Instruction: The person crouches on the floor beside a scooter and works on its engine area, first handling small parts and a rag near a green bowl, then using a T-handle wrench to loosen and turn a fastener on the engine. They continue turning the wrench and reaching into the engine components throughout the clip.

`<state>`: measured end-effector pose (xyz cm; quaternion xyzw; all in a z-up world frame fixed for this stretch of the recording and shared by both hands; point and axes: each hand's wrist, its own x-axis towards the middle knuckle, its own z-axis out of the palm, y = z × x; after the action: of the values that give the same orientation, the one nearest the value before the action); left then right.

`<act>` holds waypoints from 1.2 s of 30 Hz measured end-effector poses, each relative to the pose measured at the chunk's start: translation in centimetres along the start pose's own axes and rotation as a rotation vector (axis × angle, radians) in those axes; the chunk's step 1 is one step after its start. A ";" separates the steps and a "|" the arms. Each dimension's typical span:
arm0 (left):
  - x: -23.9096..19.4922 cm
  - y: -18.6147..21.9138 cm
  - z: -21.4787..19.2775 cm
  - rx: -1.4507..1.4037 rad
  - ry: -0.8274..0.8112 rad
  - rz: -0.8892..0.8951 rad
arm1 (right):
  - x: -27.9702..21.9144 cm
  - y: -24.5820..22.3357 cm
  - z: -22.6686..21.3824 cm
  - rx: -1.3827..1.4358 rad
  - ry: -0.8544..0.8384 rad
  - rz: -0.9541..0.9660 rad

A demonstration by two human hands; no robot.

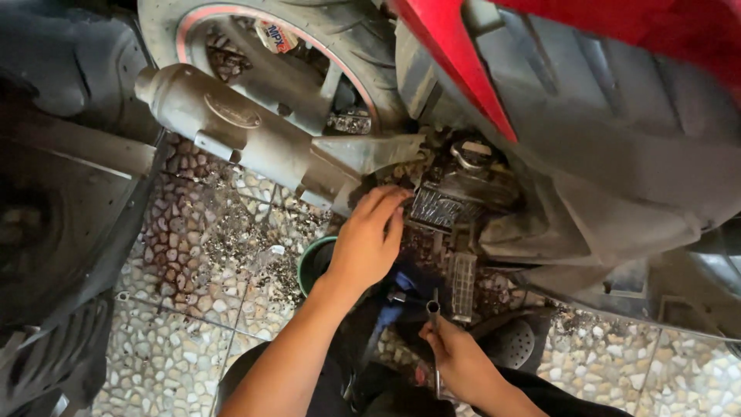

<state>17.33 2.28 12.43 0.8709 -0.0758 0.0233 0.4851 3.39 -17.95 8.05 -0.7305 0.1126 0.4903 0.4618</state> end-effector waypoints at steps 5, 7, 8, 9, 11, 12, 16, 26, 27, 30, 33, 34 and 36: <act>1.0 -0.8 0.8 0.067 -0.034 0.029 | 0.2 -2.1 -1.1 -0.073 -0.010 0.018; 1.2 -1.0 1.3 0.144 -0.060 0.031 | 0.5 -1.8 -1.3 -0.181 -0.074 0.142; 1.4 -0.9 1.3 0.142 -0.061 0.028 | 0.7 -1.5 -1.3 -0.182 -0.076 0.145; 1.5 -0.9 1.4 0.145 -0.068 0.029 | 0.8 -1.3 -1.3 -0.179 -0.046 0.067; 1.8 -0.8 1.4 0.148 -0.077 0.028 | 0.6 -2.2 -1.5 -0.174 -0.019 -0.011; 1.9 -0.7 1.4 0.167 -0.087 0.026 | 0.3 -3.3 -1.7 -0.294 -0.093 0.131; 2.0 -0.7 1.8 0.182 -0.078 0.067 | 1.3 0.3 -1.1 -0.061 0.089 -0.080; 1.6 -0.1 2.1 -0.065 -0.098 -0.091 | 1.0 -0.4 -1.7 -0.018 0.005 0.077; 1.7 0.0 2.0 -0.066 -0.101 -0.116 | 1.1 -0.2 -1.6 -0.019 0.026 0.045; 1.7 0.2 1.7 0.046 -0.080 -0.028 | 1.2 -0.4 -1.6 -0.039 0.022 0.041; 1.7 -0.2 1.7 0.260 -0.059 0.126 | 1.0 -0.8 -1.5 -0.049 0.030 0.034; 1.6 -0.4 1.7 0.361 -0.061 0.167 | 1.0 -0.9 -1.5 -0.040 0.063 -0.003; 1.6 -0.7 1.7 0.392 -0.055 0.161 | 1.0 -1.3 -1.6 -0.044 0.036 0.046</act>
<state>18.93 1.03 11.08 0.9400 -0.1524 0.0525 0.3006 5.66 -18.20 8.14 -0.7464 0.1267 0.4901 0.4320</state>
